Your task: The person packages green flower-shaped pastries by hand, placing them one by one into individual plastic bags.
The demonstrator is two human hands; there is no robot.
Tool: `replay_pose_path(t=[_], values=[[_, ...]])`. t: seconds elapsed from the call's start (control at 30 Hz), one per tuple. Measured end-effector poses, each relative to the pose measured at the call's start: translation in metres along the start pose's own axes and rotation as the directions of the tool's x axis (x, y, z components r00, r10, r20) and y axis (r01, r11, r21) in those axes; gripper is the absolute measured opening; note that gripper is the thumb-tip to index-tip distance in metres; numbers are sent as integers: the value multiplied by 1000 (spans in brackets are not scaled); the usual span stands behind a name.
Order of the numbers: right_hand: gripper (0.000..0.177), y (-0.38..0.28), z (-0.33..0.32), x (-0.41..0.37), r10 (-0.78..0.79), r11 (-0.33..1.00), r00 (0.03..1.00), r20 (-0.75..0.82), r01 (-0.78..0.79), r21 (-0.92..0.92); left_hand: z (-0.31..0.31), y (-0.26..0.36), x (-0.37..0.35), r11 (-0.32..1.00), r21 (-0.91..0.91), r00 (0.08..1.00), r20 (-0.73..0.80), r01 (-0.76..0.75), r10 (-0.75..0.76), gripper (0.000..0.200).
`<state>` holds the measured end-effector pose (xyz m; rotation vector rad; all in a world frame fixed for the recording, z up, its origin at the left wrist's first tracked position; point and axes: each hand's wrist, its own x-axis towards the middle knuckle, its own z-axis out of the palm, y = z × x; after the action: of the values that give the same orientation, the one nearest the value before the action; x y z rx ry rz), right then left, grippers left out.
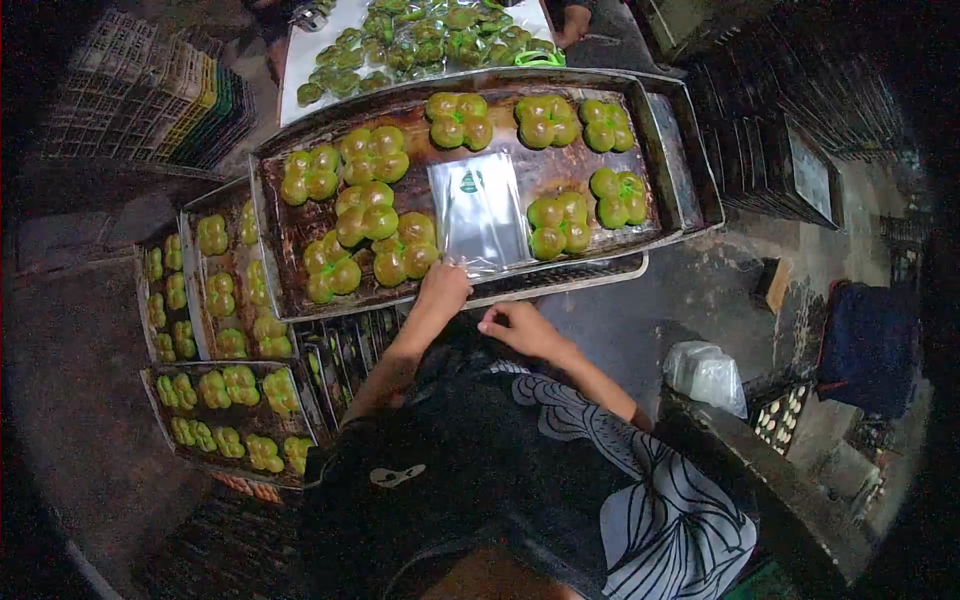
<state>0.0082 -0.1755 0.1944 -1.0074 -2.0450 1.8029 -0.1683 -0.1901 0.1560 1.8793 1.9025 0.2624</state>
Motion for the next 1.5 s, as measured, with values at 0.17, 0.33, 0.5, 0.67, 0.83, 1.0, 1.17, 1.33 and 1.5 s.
replay_pose_path(t=[0.17,0.33,0.5,0.67,0.83,1.0,1.17,1.33,1.5], values=[[22,-22,6,4,111,988,992,-54,-116,-99,-47,14,-9,994,106,998,47,26,-31,14],[12,-30,6,13,-40,986,901,-432,-35,-164,-64,55,-18,766,-633,985,-29,112,-168,9],[27,-58,-13,25,233,970,957,-175,-216,110,-69,69,-17,733,-681,823,-414,5,-390,8],[53,-115,12,103,103,259,976,-191,159,953,-73,53,-39,580,-790,670,-541,-198,-508,22],[56,-98,91,119,88,799,948,306,-251,547,-55,-101,-91,-851,-516,995,-75,-98,-69,33],[62,-63,131,228,-237,456,884,-404,-266,-849,-124,-110,-116,-195,-676,387,-143,-710,-911,45],[48,-116,107,175,-370,758,901,-225,153,-634,-148,-137,-120,-180,-511,306,-175,-841,-936,55],[43,-166,92,119,-793,446,609,-29,547,-708,-145,-69,-76,-298,-666,600,-281,-684,-749,62],[44,-159,76,88,-661,686,715,-226,454,-569,-140,2,-44,-454,-651,773,-356,-609,-526,57]])
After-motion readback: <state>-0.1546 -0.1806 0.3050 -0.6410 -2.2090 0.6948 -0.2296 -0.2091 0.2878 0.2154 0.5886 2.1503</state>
